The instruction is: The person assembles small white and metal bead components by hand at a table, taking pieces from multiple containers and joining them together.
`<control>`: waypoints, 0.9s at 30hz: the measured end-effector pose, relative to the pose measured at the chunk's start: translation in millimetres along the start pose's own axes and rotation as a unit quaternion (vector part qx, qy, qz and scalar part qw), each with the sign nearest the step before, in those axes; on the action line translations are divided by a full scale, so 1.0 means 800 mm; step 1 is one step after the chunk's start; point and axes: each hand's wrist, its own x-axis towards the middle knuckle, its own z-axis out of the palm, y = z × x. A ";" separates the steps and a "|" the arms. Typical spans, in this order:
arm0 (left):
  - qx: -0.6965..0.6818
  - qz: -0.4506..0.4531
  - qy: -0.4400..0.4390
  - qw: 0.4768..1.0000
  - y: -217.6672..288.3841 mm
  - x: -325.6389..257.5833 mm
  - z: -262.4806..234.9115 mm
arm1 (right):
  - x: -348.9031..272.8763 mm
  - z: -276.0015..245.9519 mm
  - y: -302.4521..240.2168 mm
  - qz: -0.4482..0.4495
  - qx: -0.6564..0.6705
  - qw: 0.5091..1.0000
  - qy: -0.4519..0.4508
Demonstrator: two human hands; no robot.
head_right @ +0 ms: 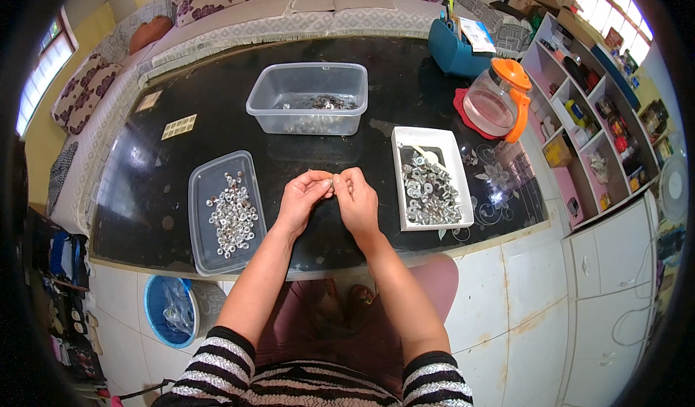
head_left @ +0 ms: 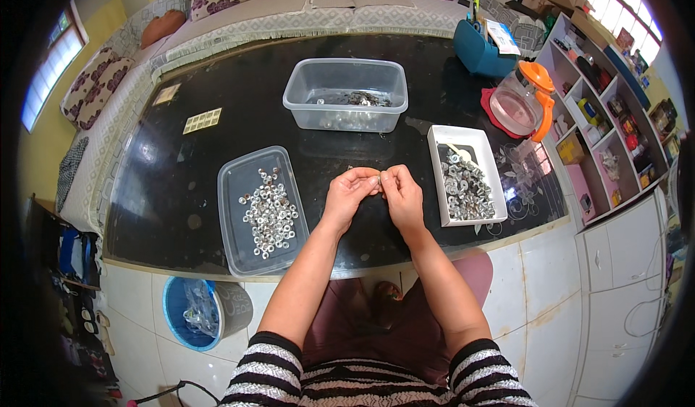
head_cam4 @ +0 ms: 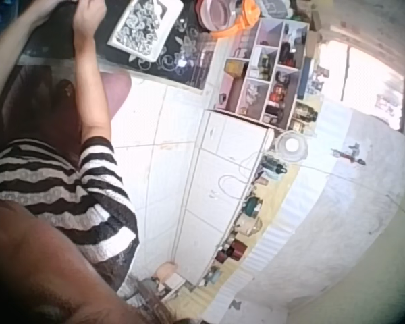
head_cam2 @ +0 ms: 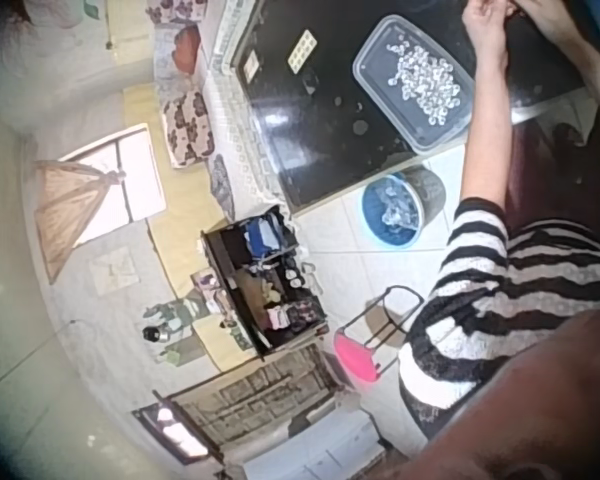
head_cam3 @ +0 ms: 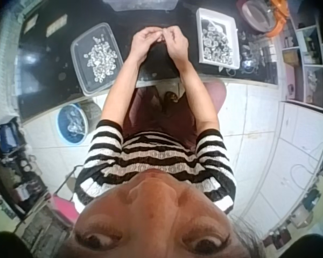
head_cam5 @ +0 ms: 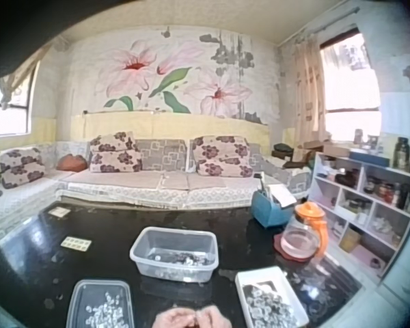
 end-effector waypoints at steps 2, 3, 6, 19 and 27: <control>0.010 -0.003 0.006 1.000 0.001 0.000 0.002 | -0.001 0.000 -0.001 -0.028 -0.030 0.999 0.021; 0.010 -0.003 0.006 1.000 0.000 0.000 0.001 | -0.001 0.001 -0.002 -0.027 -0.029 0.999 0.021; 0.010 0.008 0.001 1.000 -0.001 0.000 0.000 | -0.002 0.002 -0.003 -0.050 -0.036 0.998 0.021; -0.006 0.001 0.043 0.999 0.000 0.001 0.000 | 0.000 0.000 0.006 0.001 0.064 0.998 -0.029; -0.017 -0.007 0.063 0.998 -0.001 0.001 -0.003 | 0.000 -0.001 0.000 -0.043 0.009 0.999 -0.005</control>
